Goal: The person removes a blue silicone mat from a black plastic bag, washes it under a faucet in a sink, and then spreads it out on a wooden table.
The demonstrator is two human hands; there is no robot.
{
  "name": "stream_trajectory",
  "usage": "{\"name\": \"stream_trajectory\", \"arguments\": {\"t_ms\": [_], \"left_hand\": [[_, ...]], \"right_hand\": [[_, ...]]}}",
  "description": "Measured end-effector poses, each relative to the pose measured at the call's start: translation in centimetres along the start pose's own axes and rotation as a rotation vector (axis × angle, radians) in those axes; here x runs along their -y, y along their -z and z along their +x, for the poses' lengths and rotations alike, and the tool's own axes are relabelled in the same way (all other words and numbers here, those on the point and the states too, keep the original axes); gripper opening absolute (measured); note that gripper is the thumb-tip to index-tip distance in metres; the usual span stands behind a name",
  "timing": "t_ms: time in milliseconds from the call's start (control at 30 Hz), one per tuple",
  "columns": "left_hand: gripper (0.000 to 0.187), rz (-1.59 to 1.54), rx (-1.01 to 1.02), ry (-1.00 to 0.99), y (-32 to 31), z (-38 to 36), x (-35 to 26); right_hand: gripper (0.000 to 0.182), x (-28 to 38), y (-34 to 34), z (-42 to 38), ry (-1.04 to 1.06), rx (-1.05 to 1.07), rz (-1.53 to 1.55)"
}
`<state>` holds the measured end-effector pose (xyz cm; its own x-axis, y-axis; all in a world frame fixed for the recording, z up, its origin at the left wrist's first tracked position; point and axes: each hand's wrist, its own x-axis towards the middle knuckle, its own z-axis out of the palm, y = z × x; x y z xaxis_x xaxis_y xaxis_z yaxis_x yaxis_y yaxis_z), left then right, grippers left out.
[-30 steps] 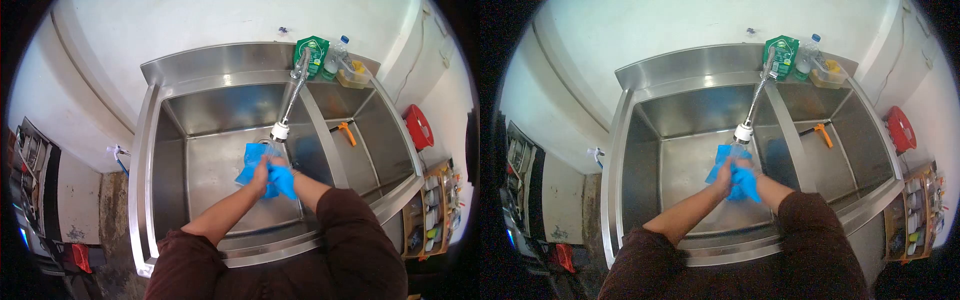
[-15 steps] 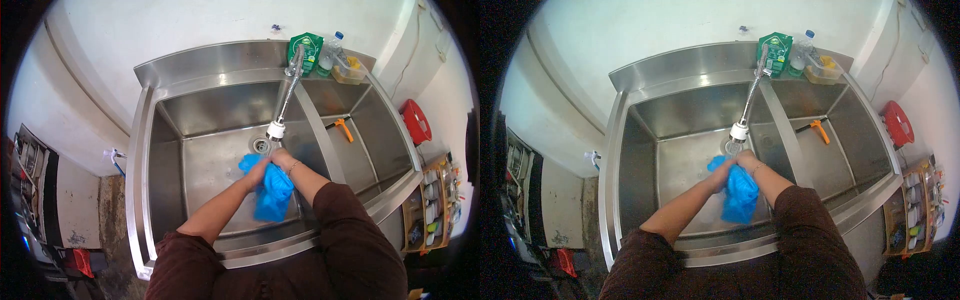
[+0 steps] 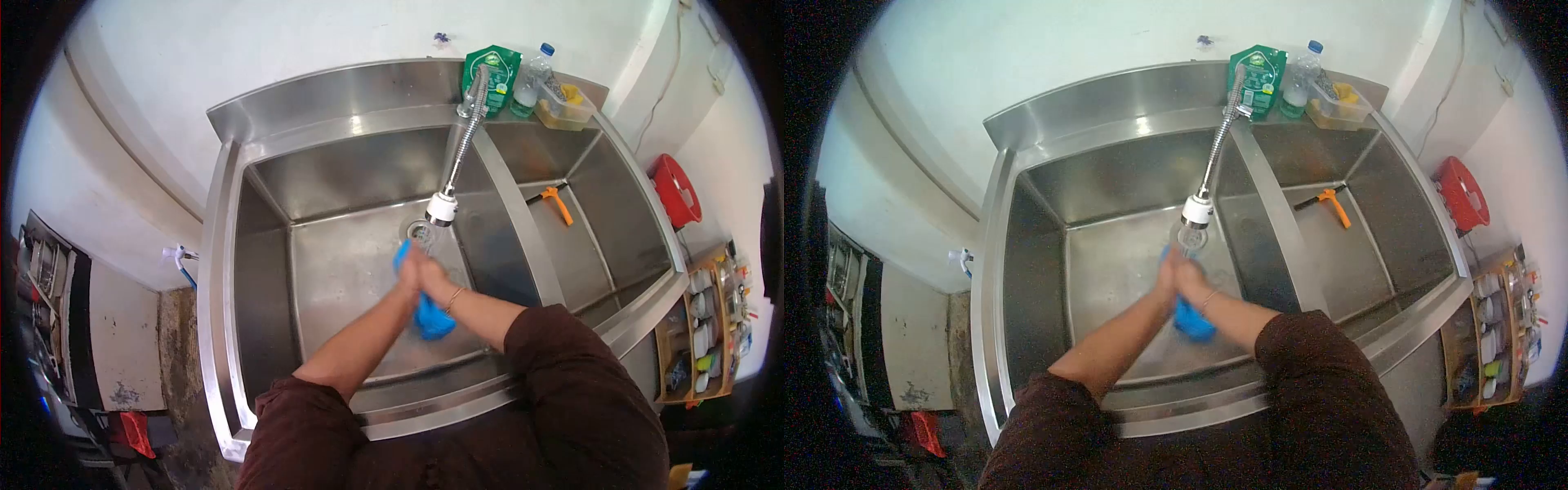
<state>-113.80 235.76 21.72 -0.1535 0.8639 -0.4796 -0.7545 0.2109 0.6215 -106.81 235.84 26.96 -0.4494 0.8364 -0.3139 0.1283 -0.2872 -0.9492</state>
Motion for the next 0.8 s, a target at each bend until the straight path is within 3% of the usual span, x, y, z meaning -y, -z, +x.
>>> {"name": "stream_trajectory", "arguments": {"t_ms": [33,67,100,167,200,233,300,333,400,433,467,500,533,600,667,700,733,767,800], "left_hand": [[0.044,0.022,-0.006,-0.048,6.2,8.3,3.4],[0.043,0.048,-0.041,-0.081,4.6,3.1,-0.3],[0.042,0.088,-0.045,-0.101,2.4,-1.4,-3.3],[0.041,0.064,0.009,-0.034,-0.1,-4.9,-4.7],[0.045,-0.005,0.019,0.142,-2.4,-6.6,-4.7],[0.045,-0.006,0.019,0.138,-4.1,-8.1,-4.5],[0.049,0.142,-0.013,0.160,-6.4,-9.5,-3.9],[0.050,0.102,0.015,-0.005,-6.0,-8.8,-3.5],[0.050,0.095,-0.052,-0.012,-2.4,-5.4,-3.6],[0.051,0.101,-0.126,-0.031,-0.7,-4.5,-4.6],[0.046,0.399,-0.250,-0.142,-0.4,-5.2,-6.1],[0.046,0.404,-0.254,-0.139,-0.9,-6.0,-6.7],[0.043,0.309,-0.197,-0.047,-1.9,-7.3,-7.2],[0.040,0.215,-0.124,0.031,-3.2,-7.4,-6.8],[0.034,0.481,0.041,0.112,-2.5,-5.7,-4.2],[0.034,0.477,0.040,0.114,-1.3,-3.8,-3.5],[0.035,0.412,-0.099,0.033,0.4,-1.5,-2.4],[0.037,0.345,-0.235,-0.050,1.3,-0.4,-2.0],[0.042,0.044,-0.092,-0.030,-0.7,-4.1,-4.8]], "right_hand": [[0.054,2.0,-2.1,-2.1,0.114,0.039,-0.335],[0.059,-0.2,-3.3,-0.9,0.348,0.081,-0.409],[0.059,-2.0,-3.0,0.9,0.356,0.081,-0.402],[0.052,-0.5,-2.9,1.3,0.239,-0.106,-0.437],[0.049,3.6,-1.0,-0.3,-0.065,-0.135,-0.392],[0.049,3.1,1.0,0.1,-0.061,-0.133,-0.393],[0.047,2.1,3.8,2.0,-0.448,0.067,0.248],[0.047,2.1,2.9,1.0,-0.458,0.057,0.248],[0.049,3.4,-1.1,-1.2,0.200,0.001,-0.558],[0.049,3.3,-2.3,-1.2,0.204,0.000,-0.552],[0.050,3.0,-3.3,-1.0,0.215,-0.019,-0.492],[0.051,2.7,-3.8,-1.0,0.219,-0.038,-0.433],[0.050,2.7,-3.0,0.4,0.090,-0.007,-0.596],[0.049,-3.6,2.4,6.1,0.120,0.051,-0.500],[0.048,-4.3,3.7,7.1,0.143,0.118,-0.404],[0.048,-1.9,3.4,5.1,-0.043,0.127,-0.183],[0.047,0.1,2.9,2.9,-0.232,0.128,0.043],[0.046,1.4,1.3,1.5,-0.104,0.135,-0.043],[0.045,2.3,-0.8,1.1,0.036,0.144,-0.131]]}}
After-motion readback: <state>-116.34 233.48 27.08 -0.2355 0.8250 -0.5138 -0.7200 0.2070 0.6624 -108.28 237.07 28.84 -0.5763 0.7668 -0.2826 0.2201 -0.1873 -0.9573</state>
